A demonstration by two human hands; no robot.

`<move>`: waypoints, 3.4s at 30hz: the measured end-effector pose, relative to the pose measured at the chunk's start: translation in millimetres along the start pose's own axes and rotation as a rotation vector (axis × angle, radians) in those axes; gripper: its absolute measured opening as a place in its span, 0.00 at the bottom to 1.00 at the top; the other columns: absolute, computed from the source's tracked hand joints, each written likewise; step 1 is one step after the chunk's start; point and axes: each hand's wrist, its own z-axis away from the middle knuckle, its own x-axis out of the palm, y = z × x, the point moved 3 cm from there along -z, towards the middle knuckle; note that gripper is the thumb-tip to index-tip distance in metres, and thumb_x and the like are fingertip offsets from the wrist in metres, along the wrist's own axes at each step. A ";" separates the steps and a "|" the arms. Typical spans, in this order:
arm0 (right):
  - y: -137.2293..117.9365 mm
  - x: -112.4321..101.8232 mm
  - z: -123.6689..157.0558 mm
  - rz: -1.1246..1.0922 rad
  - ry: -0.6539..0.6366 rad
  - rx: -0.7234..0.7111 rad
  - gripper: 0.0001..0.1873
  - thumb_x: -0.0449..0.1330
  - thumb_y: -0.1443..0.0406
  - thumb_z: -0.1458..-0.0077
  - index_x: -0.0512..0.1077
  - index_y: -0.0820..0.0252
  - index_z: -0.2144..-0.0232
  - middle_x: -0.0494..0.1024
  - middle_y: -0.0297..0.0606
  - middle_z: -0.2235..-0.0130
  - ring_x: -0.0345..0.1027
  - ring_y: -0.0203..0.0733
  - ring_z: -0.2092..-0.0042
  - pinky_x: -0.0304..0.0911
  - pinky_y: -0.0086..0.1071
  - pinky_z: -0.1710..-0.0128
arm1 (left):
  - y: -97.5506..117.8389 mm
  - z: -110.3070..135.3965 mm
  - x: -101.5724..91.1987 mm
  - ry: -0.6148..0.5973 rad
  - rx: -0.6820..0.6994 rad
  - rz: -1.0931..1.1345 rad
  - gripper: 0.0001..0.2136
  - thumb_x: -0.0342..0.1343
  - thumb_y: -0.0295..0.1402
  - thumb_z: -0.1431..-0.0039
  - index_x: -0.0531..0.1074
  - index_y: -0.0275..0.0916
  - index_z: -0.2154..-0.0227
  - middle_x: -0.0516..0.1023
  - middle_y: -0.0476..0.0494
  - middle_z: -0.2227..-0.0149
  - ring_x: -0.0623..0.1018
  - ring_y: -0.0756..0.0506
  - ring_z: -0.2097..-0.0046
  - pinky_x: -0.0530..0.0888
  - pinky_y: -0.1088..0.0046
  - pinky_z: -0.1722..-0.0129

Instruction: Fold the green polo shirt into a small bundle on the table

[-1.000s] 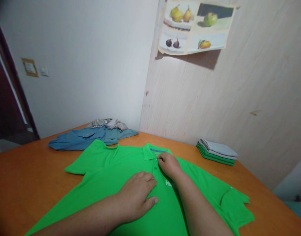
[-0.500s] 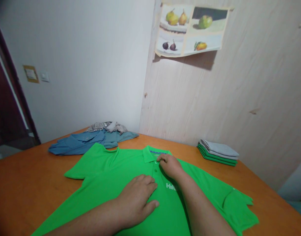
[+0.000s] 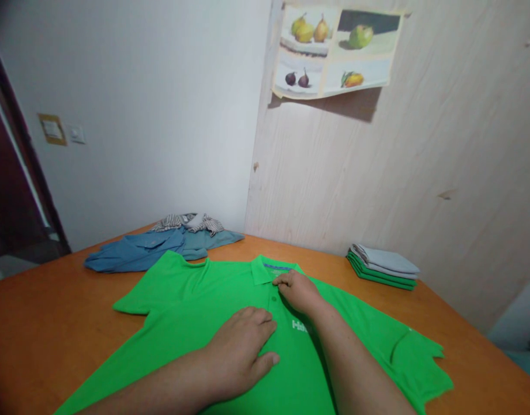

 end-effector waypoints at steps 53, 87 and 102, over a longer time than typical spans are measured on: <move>11.7 -7.2 -1.5 -0.083 0.152 0.099 0.13 0.53 0.61 0.45 0.76 0.58 0.71 0.79 0.36 0.70 0.71 0.42 0.66 0.61 0.31 0.65 | -1.8 -0.9 2.3 -0.006 0.014 0.026 0.19 0.54 0.46 0.39 0.73 0.40 0.50 0.74 0.36 0.49 0.71 0.35 0.47 0.68 0.54 0.45; -17.2 -2.7 0.9 0.106 -0.026 0.056 0.10 0.58 0.60 0.42 0.79 0.55 0.65 0.79 0.36 0.64 0.69 0.40 0.61 0.57 0.30 0.63 | -1.2 1.1 -0.5 -0.022 0.019 0.031 0.20 0.55 0.44 0.38 0.72 0.39 0.49 0.74 0.36 0.48 0.71 0.34 0.47 0.68 0.53 0.45; -6.8 -1.8 -3.1 -0.115 0.073 0.102 0.08 0.59 0.63 0.45 0.75 0.60 0.72 0.76 0.33 0.72 0.65 0.36 0.69 0.53 0.28 0.69 | -23.0 -4.6 -13.4 0.114 -0.185 0.025 0.13 0.47 0.34 0.34 0.75 0.42 0.53 0.76 0.41 0.55 0.74 0.39 0.51 0.71 0.61 0.51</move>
